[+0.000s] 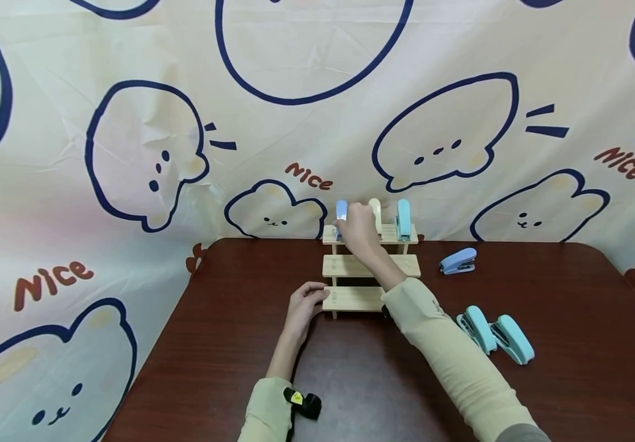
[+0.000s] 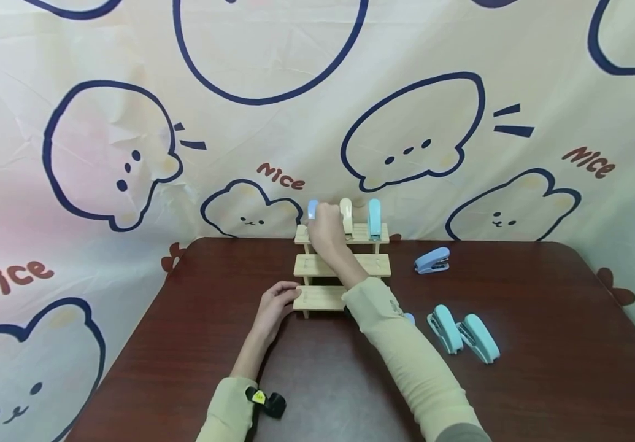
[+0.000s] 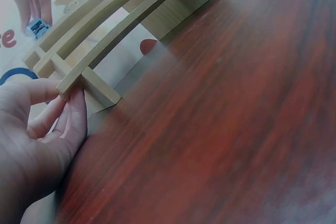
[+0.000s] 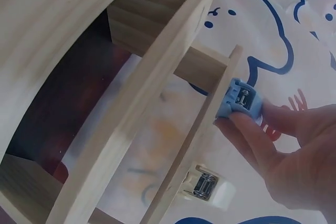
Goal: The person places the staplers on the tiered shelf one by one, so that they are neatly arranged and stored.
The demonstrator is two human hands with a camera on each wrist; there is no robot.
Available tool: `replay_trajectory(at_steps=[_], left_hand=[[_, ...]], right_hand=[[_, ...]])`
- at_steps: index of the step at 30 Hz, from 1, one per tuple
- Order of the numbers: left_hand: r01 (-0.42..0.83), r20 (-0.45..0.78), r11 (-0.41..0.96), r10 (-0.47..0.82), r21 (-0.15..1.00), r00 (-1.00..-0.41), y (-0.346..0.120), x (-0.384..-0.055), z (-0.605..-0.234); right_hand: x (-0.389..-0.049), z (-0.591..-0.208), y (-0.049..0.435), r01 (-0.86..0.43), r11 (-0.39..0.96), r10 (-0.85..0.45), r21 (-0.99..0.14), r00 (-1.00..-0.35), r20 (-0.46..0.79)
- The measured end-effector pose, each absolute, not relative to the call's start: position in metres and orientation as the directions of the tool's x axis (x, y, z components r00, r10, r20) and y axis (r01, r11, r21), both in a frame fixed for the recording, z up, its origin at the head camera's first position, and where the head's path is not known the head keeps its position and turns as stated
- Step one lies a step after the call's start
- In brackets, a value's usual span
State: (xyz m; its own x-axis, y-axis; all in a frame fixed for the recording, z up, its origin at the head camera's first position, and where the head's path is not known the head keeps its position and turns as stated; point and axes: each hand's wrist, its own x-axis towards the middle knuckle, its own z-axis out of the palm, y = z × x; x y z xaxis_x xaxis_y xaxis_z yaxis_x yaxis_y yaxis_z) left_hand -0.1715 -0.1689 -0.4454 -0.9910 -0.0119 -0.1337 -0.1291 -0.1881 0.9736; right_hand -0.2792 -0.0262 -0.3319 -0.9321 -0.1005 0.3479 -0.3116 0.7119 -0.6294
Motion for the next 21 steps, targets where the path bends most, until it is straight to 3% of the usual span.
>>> replay_trajectory(at_steps=[9,14,21], left_hand=[[-0.141,-0.147,-0.179,-0.019,0.974,-0.989,-0.167,-0.185,-0.472],[-0.123,-0.132,-0.181,-0.035,0.976,-0.991,-0.167,-0.19,-0.479],[-0.111,-0.122,-0.169,-0.055,0.979,-0.991,-0.169,-0.19,-0.482]], right_hand=[[-0.269,-0.336,-0.013,-0.373,0.715,-0.127,-0.591,-0.901,0.415],[-0.253,-0.33,0.012,-0.409,0.67,-0.097,-0.62,-0.876,0.473],[-0.24,-0.333,0.05,-0.392,0.613,-0.05,-0.686,-0.886,0.461]])
